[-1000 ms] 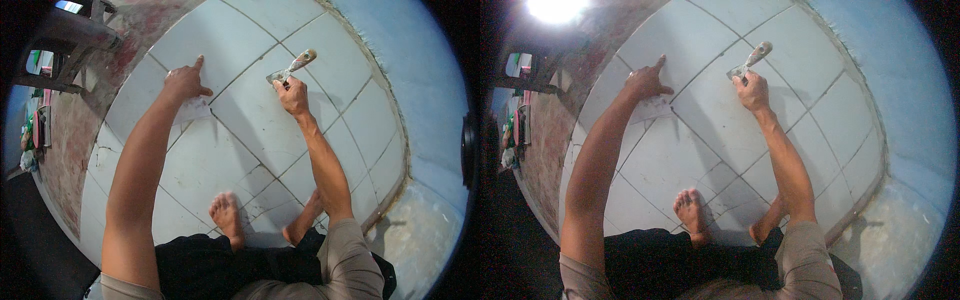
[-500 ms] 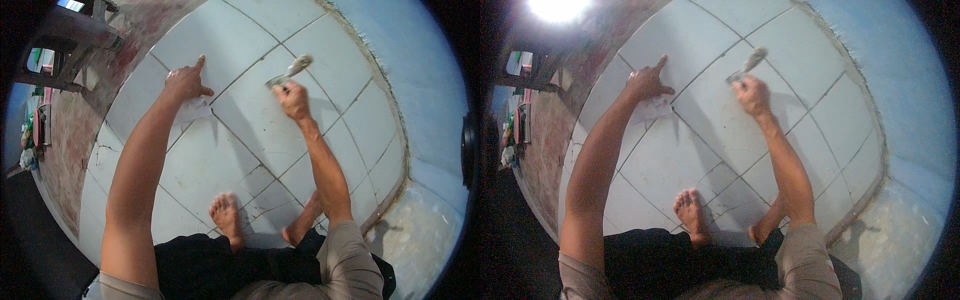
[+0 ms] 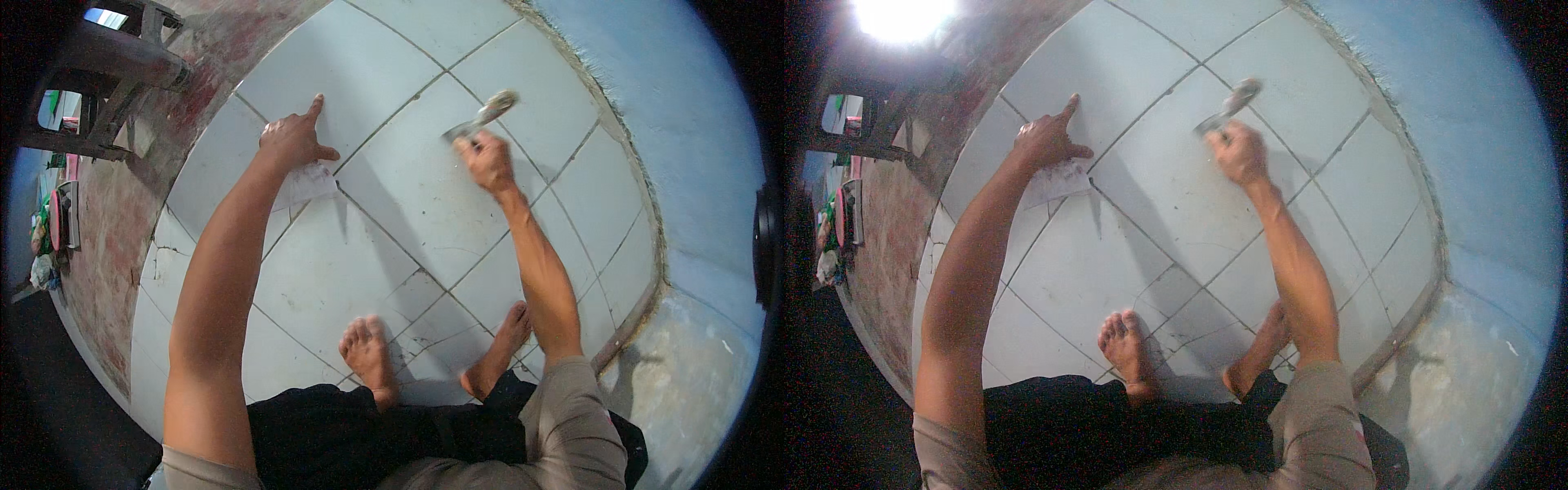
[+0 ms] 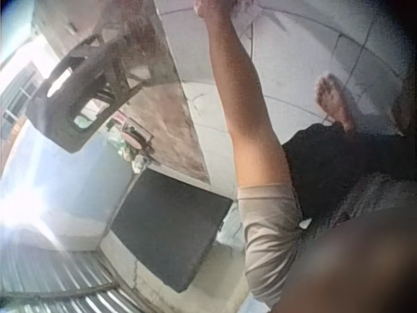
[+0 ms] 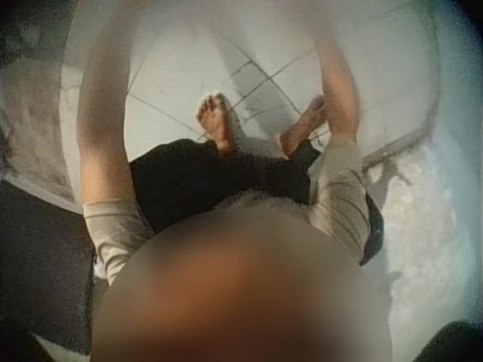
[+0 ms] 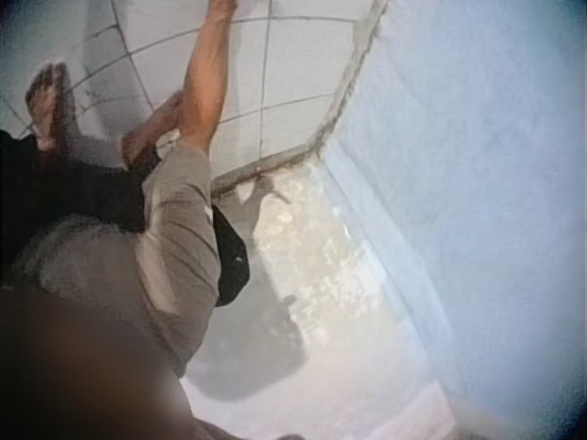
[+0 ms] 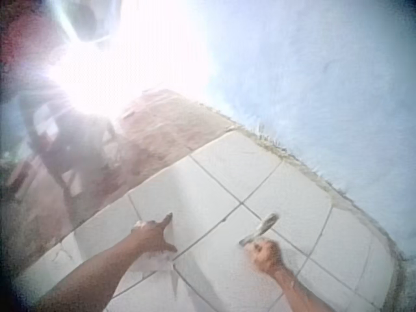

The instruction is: The person applies grout to the gaps between floor tiles using a grout float and a smaller tool. They spread the material into the joints and smooth the surface while sitting on the floor.

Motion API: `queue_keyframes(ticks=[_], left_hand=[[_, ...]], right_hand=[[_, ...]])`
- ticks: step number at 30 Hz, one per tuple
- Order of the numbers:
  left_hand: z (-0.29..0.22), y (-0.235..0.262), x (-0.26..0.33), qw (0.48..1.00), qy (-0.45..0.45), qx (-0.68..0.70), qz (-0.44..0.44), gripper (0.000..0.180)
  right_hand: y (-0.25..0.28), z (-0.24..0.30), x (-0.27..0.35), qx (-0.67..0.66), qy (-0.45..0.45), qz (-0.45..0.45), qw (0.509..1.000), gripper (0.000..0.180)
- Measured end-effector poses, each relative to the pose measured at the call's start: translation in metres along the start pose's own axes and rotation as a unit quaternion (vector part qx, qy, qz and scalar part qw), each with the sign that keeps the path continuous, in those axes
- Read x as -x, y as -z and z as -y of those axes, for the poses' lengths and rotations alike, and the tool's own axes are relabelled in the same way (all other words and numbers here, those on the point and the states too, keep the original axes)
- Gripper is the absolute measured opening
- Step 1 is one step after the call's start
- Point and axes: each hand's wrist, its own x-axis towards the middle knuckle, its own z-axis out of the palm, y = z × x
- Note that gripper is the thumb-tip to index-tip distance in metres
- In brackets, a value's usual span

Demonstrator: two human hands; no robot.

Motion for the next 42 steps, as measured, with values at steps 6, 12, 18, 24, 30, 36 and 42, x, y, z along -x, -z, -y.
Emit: queue_keyframes(ticks=[6, 12, 18, 24, 30, 36, 42], left_hand=[[0.001, -0.002, -0.003, 1.000, -0.014, -0.007, -0.003, 0.122], [0.009, -0.008, -0.004, 1.000, -0.015, -0.009, -0.024, 0.120], [0.001, -0.001, -0.003, 1.000, 0.010, 0.003, 0.018, 0.122], [-0.003, 0.003, 0.001, 0.999, 0.013, 0.002, 0.031, 0.119], [0.010, -0.010, -0.006, 1.000, -0.015, 0.005, -0.024, 0.124], [0.004, -0.005, -0.003, 1.000, -0.005, 0.003, -0.008, 0.123], [0.004, -0.006, -0.004, 1.000, -0.011, -0.005, -0.011, 0.125]], right_hand=[[-0.002, 0.002, 0.025, -0.064, 0.156, 0.014, 0.986, 0.021], [0.021, -0.003, 0.021, -0.039, -0.075, 0.050, 0.995, 0.025], [0.024, -0.021, 0.020, -0.075, -0.098, -0.032, 0.992, 0.030], [0.007, 0.007, 0.046, -0.081, 0.016, 0.010, 0.997, 0.023], [-0.011, 0.024, 0.062, -0.057, 0.074, 0.048, 0.994, 0.031], [-0.018, 0.035, 0.067, -0.082, 0.056, 0.002, 0.995, 0.031], [-0.015, 0.022, 0.050, -0.093, -0.031, -0.003, 0.995, 0.026]])
